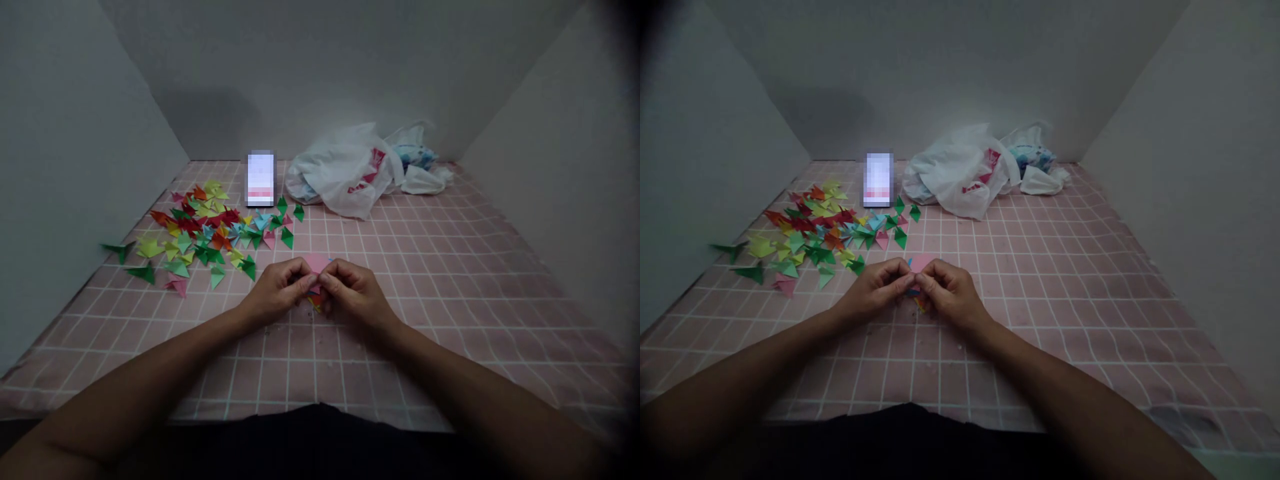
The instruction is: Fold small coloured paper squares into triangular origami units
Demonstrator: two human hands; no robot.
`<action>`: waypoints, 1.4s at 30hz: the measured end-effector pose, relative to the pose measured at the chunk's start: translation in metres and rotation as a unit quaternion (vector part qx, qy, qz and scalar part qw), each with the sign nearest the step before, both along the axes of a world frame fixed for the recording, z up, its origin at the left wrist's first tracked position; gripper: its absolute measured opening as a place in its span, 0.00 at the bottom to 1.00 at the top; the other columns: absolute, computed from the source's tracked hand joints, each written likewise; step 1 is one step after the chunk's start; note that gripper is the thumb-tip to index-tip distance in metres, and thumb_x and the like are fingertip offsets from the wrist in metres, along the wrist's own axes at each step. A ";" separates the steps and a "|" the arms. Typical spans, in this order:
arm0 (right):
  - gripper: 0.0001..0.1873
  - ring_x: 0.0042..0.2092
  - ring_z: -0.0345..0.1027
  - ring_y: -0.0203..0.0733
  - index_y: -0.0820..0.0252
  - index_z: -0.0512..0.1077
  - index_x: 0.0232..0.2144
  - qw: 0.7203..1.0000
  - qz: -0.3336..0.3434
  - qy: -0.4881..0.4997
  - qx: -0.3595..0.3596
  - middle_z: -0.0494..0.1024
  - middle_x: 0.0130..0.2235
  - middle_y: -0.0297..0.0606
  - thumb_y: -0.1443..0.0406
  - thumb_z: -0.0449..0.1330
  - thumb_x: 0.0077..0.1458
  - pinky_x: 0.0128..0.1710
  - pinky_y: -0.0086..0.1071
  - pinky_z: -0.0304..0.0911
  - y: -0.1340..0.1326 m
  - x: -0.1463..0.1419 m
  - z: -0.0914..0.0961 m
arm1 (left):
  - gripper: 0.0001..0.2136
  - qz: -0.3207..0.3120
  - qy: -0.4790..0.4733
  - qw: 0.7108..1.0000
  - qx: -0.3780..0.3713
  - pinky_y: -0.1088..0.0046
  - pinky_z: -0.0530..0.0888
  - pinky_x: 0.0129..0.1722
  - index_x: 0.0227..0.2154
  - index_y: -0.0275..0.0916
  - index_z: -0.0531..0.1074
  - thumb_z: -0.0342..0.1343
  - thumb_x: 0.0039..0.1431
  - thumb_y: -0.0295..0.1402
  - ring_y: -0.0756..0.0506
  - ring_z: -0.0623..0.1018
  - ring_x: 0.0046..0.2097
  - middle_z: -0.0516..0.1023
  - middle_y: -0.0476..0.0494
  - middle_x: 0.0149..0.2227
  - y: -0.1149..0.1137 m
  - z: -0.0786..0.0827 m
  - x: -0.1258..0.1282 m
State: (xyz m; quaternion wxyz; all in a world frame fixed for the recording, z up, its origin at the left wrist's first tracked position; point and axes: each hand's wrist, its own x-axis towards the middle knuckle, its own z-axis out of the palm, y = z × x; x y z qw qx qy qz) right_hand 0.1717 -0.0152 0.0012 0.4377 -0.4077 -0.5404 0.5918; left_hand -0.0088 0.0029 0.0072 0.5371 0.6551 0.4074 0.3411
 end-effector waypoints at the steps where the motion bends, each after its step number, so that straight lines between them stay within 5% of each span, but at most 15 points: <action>1: 0.17 0.20 0.65 0.33 0.58 0.68 0.25 1.000 -0.003 -0.011 -0.002 0.71 0.20 0.29 0.54 0.63 0.58 0.21 0.28 0.60 -0.001 0.000 0.000 | 0.14 -0.008 -0.004 1.000 -0.011 0.78 0.66 0.24 0.27 0.36 0.70 0.58 0.59 0.43 0.53 0.69 0.23 0.70 0.51 0.24 0.000 0.001 0.000; 5: 0.16 0.20 0.65 0.34 0.58 0.69 0.25 0.999 -0.029 -0.032 0.004 0.72 0.20 0.30 0.55 0.61 0.60 0.20 0.29 0.59 -0.006 -0.001 0.000 | 0.14 -0.039 -0.037 0.996 -0.074 0.78 0.67 0.23 0.28 0.37 0.69 0.59 0.58 0.44 0.53 0.70 0.22 0.71 0.52 0.23 -0.002 0.002 0.003; 11: 0.18 0.19 0.65 0.34 0.57 0.68 0.25 0.999 -0.029 -0.019 -0.019 0.72 0.20 0.31 0.52 0.59 0.61 0.19 0.29 0.60 -0.007 0.000 0.000 | 0.15 -0.001 0.005 0.999 -0.043 0.80 0.63 0.19 0.25 0.38 0.67 0.59 0.58 0.43 0.54 0.66 0.20 0.68 0.52 0.20 -0.004 0.004 0.003; 18: 0.18 0.19 0.62 0.33 0.57 0.65 0.23 0.998 -0.038 -0.046 -0.019 0.68 0.19 0.29 0.55 0.58 0.62 0.19 0.28 0.57 -0.004 0.001 -0.004 | 0.16 -0.012 -0.020 0.993 -0.113 0.79 0.66 0.21 0.26 0.38 0.68 0.60 0.58 0.45 0.53 0.70 0.21 0.71 0.52 0.20 -0.002 0.002 0.003; 23: 0.18 0.21 0.60 0.34 0.56 0.64 0.22 0.993 -0.022 -0.116 0.030 0.68 0.19 0.31 0.57 0.57 0.62 0.21 0.29 0.54 -0.004 0.003 0.000 | 0.15 -0.052 -0.034 0.988 -0.139 0.78 0.69 0.23 0.28 0.37 0.68 0.60 0.59 0.44 0.53 0.71 0.22 0.73 0.50 0.22 -0.005 0.001 0.003; 31: 0.18 0.23 0.59 0.34 0.56 0.63 0.21 0.970 -0.019 -0.201 0.134 0.68 0.20 0.31 0.61 0.55 0.63 0.25 0.31 0.53 0.001 0.008 0.004 | 0.14 -0.032 0.004 0.993 -0.112 0.78 0.64 0.21 0.26 0.38 0.66 0.60 0.58 0.42 0.53 0.68 0.22 0.69 0.52 0.21 -0.005 0.001 0.002; 42: 0.18 0.23 0.61 0.33 0.58 0.65 0.21 0.963 0.051 -0.192 0.183 0.70 0.22 0.31 0.63 0.54 0.64 0.26 0.30 0.55 0.007 0.014 0.015 | 0.14 -0.082 -0.041 0.987 -0.133 0.78 0.66 0.24 0.26 0.37 0.70 0.56 0.62 0.42 0.52 0.71 0.23 0.72 0.50 0.22 -0.004 0.009 -0.001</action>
